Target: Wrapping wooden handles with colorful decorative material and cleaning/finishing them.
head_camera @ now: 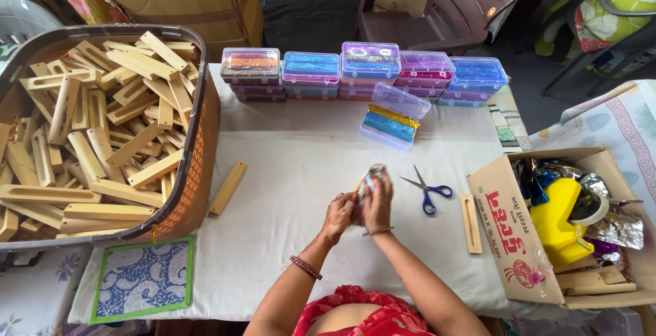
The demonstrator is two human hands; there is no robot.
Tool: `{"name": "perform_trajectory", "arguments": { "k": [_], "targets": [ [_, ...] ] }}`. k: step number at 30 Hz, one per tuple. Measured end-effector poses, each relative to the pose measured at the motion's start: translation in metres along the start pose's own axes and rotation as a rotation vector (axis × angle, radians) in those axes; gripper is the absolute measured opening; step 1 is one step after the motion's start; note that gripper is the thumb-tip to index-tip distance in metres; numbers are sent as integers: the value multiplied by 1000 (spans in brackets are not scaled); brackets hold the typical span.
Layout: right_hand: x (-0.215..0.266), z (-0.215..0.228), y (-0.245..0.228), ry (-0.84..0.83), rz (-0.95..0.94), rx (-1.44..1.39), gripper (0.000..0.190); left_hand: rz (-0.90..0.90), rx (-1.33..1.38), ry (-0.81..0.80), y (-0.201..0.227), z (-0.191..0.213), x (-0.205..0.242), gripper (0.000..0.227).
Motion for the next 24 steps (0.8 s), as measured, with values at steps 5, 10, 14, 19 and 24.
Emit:
{"name": "perform_trajectory", "arguments": {
  "k": [5, 10, 14, 19, 24],
  "targets": [
    [34, 0, -66, -243, 208, -33, 45, 299, 180, 105, -1, 9, 9, 58],
    [7, -10, -12, -176, 82, 132, 30, -96, -210, 18, 3, 8, -1, 47],
    [-18, 6, 49, -117, -226, 170, 29, 58, -445, 126, 48, 24, 20, 47],
    [6, 9, 56, -312, -98, 392, 34, 39, -562, 255, 21, 56, 2, 42],
    [35, 8, 28, -601, -62, 430, 54, -489, -1136, -20, 23, -5, 8, 46]
  ]
}}
Point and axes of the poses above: each hand's wrist, its own x-axis away from the middle knuckle, its own z-axis out of the back of the hand, y = z × x, the point moved 9 cm from there along -x, towards the middle knuckle, and after that the axes turned 6 degrees about y, right-handed, at the moved point
